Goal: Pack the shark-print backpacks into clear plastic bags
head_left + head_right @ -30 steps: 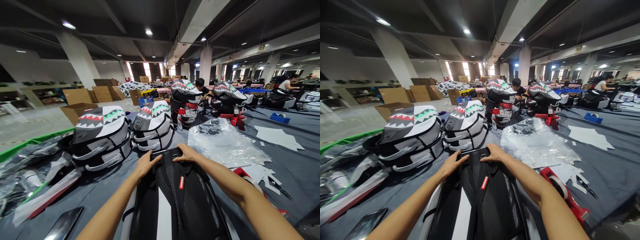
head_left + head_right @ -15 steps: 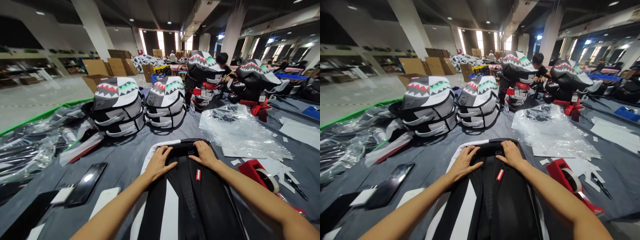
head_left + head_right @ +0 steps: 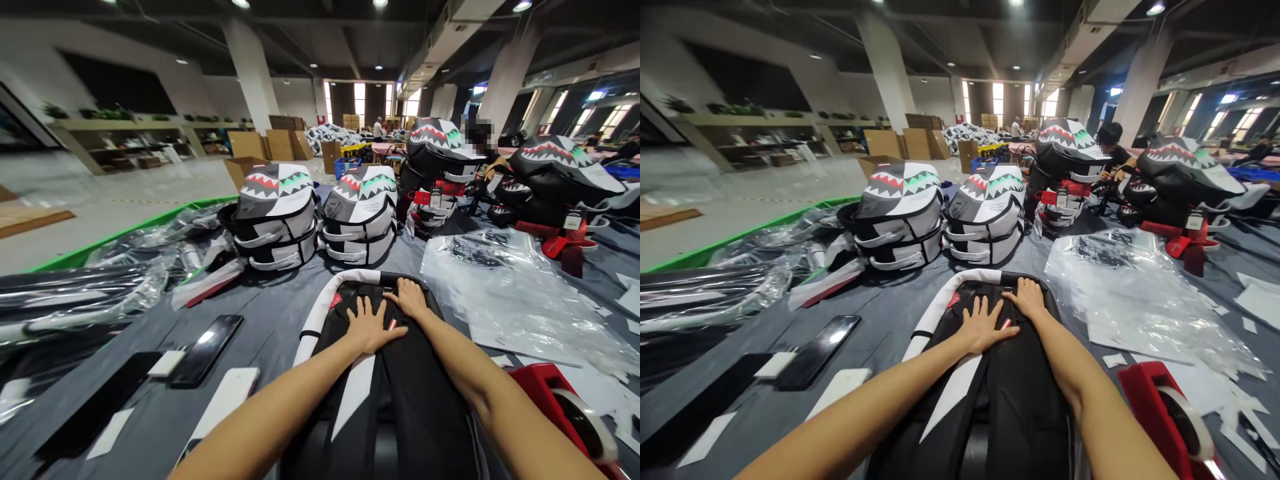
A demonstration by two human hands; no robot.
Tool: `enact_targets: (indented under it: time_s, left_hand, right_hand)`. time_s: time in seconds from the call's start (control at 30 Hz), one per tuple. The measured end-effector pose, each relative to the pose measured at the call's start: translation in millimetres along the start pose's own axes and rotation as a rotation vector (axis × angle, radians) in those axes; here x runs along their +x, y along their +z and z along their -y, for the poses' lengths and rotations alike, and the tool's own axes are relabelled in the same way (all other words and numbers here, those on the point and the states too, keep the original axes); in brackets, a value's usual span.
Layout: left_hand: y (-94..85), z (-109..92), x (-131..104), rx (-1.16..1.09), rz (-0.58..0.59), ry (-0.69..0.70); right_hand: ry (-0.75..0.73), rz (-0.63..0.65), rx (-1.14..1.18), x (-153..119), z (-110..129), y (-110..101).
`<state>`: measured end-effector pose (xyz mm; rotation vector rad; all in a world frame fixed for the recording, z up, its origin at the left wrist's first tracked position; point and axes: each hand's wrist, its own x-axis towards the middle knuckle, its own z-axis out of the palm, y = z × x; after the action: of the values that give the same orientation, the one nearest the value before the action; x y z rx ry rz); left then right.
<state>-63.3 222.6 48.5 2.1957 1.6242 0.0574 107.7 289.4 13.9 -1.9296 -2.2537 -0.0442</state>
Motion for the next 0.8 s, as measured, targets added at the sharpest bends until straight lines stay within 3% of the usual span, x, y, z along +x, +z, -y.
enact_targets:
  time_s: [0.13,0.3,0.47,0.6,0.7,0.8]
  left_hand:
    - [14.0,0,-8,0.049,-0.094,0.015]
    - [30.9,13,-6,0.063,-0.284,0.046]
    - [53.2,21,1,0.041,-0.335,0.096]
    - [57.5,19,15,0.028,-0.379,0.038]
    - [51.0,12,18,0.001,-0.398,-0.004]
    - [45.3,5,14,-0.021,-0.401,-0.017]
  right_hand:
    - [-0.029,-0.011,0.027,-2,-8,-17]
    - [0.014,0.007,0.047,5,-53,-51]
    - [0.017,0.202,0.053,45,-68,-43]
    - [0.053,0.218,0.013,67,-58,-39]
    - [0.059,0.172,-0.021,53,-43,-49]
    - [0.016,0.136,-0.034,-6,-23,-60]
